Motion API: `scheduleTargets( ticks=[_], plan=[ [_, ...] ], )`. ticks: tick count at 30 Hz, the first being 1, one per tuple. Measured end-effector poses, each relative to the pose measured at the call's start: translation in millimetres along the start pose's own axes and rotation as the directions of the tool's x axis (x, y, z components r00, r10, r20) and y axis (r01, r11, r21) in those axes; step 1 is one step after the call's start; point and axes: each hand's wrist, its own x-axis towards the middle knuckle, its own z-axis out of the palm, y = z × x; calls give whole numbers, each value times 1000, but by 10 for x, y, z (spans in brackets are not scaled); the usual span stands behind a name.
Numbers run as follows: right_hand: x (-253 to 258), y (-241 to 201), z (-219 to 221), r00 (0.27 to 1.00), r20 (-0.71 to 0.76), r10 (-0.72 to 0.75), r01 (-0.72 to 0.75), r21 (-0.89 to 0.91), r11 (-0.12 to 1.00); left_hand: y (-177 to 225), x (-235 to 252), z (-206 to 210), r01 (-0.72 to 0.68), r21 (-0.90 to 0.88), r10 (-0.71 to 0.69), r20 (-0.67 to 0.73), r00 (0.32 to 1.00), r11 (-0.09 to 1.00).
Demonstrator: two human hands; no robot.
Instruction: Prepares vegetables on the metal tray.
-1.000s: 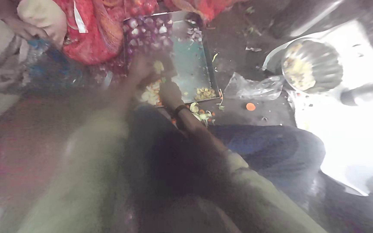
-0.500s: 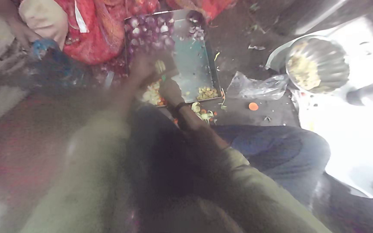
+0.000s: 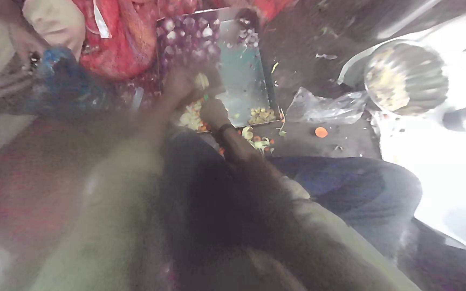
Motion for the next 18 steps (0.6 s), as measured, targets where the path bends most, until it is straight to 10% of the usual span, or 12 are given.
scheduleTargets(
  ticks=[18],
  plan=[
    [-1024,864,57,991,81,102,-93,-104,990,109,-41,-79,107,-27,-106,32,994,994]
  ],
)
